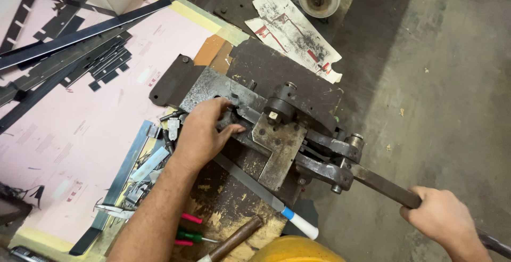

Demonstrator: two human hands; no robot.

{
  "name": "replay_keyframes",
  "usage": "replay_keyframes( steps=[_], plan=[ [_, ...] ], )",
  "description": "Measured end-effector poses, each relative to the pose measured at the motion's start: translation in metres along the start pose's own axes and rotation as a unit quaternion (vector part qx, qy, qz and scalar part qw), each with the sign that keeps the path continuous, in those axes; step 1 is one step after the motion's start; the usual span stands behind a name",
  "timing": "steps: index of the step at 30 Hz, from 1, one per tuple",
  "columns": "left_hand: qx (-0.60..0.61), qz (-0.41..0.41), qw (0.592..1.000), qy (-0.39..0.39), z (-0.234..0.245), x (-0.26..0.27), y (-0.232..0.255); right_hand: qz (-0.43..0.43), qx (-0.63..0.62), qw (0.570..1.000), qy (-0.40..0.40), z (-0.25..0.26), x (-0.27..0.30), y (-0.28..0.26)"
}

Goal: The person repeatedly places small metal pieces into a wooden template, then uses a manual press to bend them. They also use a hammer to tap the pieces on a stepped metal block to refine the shape. The process is repeated for several pieces.

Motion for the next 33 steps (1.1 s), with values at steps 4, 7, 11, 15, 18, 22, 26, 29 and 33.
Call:
replay_keyframes(
  steps=[4,7,11,15,18,22,26,29,33],
  plan=[
    [0.011,-0.121,0.990,0.066,0.025,-0.008,0.014,0.044,-0.072,0.996,-0.003,-0.023,-0.015,-0.007],
    [-0.007,-0.152,0.988,0.009,0.034,-0.023,0.017,0.045,-0.068,0.997,0.015,-0.033,-0.024,-0.006],
    [-0.016,-0.114,0.988,-0.100,0.030,-0.039,0.016,0.061,-0.069,0.995,0.023,-0.028,-0.023,-0.006],
    [-0.020,-0.137,0.983,-0.123,0.027,-0.043,0.014,0.032,-0.042,0.998,0.021,-0.014,-0.010,0.001],
    [-0.019,-0.164,0.978,-0.126,0.025,-0.042,0.010,-0.004,-0.005,1.000,0.009,-0.009,-0.008,0.006],
    [-0.004,-0.199,0.972,-0.124,0.026,-0.045,0.008,0.055,-0.022,0.998,0.005,-0.015,-0.015,-0.007],
    [-0.012,-0.178,0.977,-0.118,0.023,-0.051,0.003,0.047,-0.042,0.997,0.040,-0.014,-0.017,-0.003],
    [-0.006,-0.171,0.979,-0.112,0.024,-0.040,0.002,0.008,-0.052,0.998,0.027,-0.017,-0.015,0.001],
    [-0.009,-0.153,0.984,-0.086,0.022,-0.042,0.008,0.050,-0.043,0.997,0.024,-0.019,-0.008,0.000]
  ],
)
Point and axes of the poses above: each hand's wrist, its own x-axis away from the middle knuckle, its own z-axis out of the back of the hand, y = z × x, the point moved 5 cm from there along -x, towards the middle knuckle, and after that the axes turned 5 degrees about y, right-handed, at the moved point
